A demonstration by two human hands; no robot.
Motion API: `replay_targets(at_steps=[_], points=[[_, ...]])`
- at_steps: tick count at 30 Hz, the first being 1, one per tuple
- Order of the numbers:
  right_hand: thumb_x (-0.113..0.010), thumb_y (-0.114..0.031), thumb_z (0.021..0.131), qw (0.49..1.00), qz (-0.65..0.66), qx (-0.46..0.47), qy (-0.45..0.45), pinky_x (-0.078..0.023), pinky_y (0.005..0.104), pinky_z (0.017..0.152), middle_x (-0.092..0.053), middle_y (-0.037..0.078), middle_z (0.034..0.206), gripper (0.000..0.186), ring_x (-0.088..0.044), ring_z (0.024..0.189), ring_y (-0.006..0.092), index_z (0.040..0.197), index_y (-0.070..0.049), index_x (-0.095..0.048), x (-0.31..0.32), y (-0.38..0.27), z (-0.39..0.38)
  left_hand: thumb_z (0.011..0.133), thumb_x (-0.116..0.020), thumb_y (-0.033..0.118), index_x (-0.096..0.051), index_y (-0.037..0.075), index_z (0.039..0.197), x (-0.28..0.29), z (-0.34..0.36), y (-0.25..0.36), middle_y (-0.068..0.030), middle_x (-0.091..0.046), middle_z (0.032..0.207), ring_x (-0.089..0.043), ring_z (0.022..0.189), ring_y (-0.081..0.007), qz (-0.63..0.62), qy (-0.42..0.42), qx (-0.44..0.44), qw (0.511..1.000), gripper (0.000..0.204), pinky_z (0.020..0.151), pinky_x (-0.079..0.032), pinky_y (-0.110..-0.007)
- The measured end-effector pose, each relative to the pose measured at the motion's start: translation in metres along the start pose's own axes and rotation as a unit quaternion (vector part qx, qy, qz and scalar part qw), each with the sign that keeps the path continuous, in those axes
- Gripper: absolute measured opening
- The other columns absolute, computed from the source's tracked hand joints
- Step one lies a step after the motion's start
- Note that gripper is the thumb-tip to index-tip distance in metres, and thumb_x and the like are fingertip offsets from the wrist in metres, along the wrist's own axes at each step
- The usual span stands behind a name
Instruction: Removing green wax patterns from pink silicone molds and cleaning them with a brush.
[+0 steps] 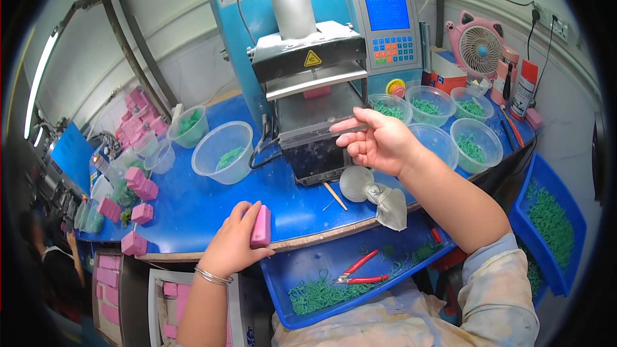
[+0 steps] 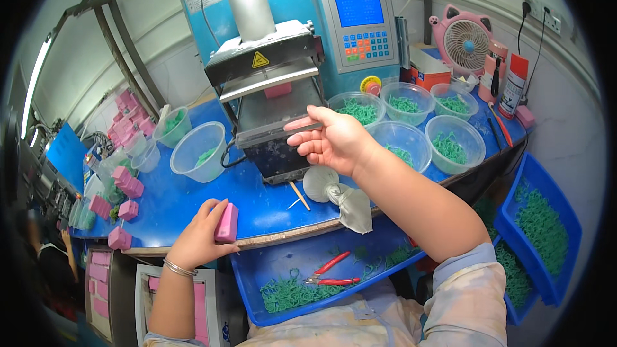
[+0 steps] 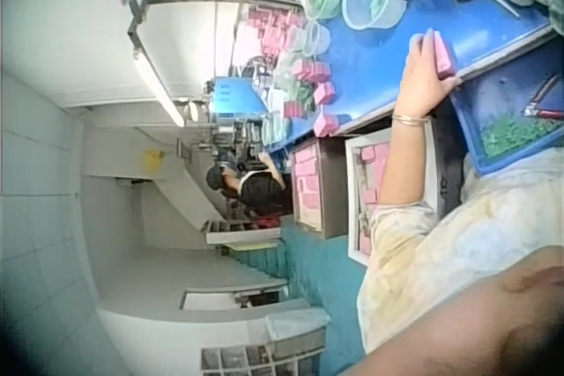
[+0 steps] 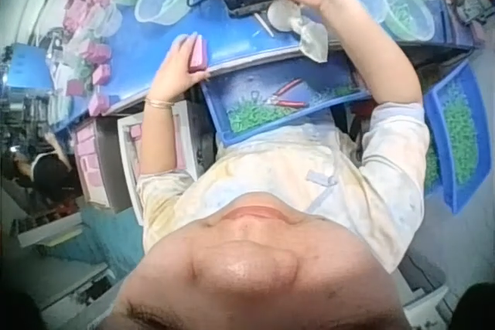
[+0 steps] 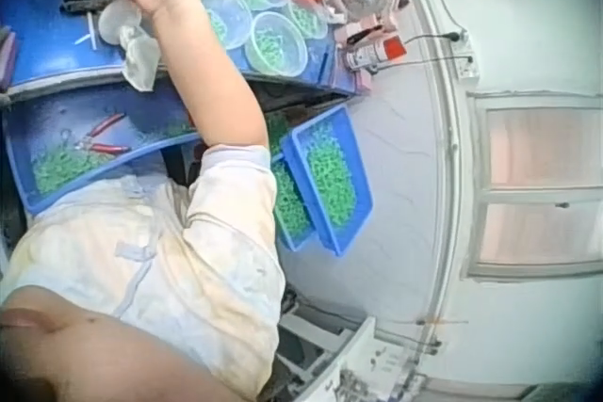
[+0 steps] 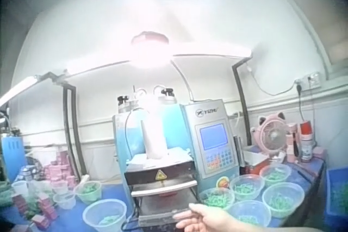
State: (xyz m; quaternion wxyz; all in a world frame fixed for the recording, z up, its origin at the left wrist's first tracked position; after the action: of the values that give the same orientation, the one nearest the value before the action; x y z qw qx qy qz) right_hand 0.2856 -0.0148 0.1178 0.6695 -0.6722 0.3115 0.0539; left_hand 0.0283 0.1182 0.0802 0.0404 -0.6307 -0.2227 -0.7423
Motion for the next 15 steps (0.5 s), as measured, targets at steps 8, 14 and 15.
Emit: replay_targets(at_steps=[8, 14, 15], points=[[-0.038, -0.022, 0.090, 0.995, 0.085, -0.006, -0.045, -0.049, 0.0285, 0.054, -0.058, 0.026, 0.102, 0.044, -0.061, 0.063, 0.0257, 0.125, 0.004, -0.040, -0.023, 0.045, -0.065, 0.054, -0.081, 0.017, -0.035, 0.001, 0.124, -0.006, -0.022, -0.040, -0.0160, -0.043, 0.119, -0.045, 0.110, -0.0282, -0.137, 0.154, 0.064, 0.976, 0.085, 0.094, -0.038, -0.036], [-0.044, -0.010, 0.085, 0.967, 0.036, -0.104, -0.232, -0.051, 0.0329, 0.052, -0.052, 0.033, 0.108, 0.072, -0.063, 0.061, 0.0308, 0.140, -0.013, 0.001, -0.016, 0.059, -0.087, 0.059, -0.078, 0.007, -0.024, 0.001, 0.131, 0.024, -0.019, 0.023, -0.0125, -0.040, 0.123, -0.043, 0.112, -0.0212, -0.418, 0.282, -0.052, 0.862, 0.090, 0.093, -0.037, -0.033], [-0.046, -0.006, 0.083, 0.964, 0.066, -0.128, -0.223, -0.051, 0.0330, 0.049, -0.054, 0.033, 0.105, 0.069, -0.062, 0.056, 0.0304, 0.139, -0.008, -0.006, -0.022, 0.062, -0.093, 0.059, -0.079, 0.010, -0.025, 0.001, 0.130, 0.024, -0.015, 0.033, -0.0123, -0.039, 0.123, -0.042, 0.113, -0.0207, -0.381, 0.272, -0.101, 0.878, 0.090, 0.094, -0.037, -0.033]])
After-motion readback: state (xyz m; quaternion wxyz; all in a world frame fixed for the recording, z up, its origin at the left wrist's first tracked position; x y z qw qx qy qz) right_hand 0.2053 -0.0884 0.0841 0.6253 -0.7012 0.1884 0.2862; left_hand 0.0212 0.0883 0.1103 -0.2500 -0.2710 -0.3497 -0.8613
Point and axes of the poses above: each hand's wrist, its own z-axis towards the middle knuckle, its own x-axis out of the back of the hand, y = z × x, the point moved 3 cm from there along z, towards the middle knuckle
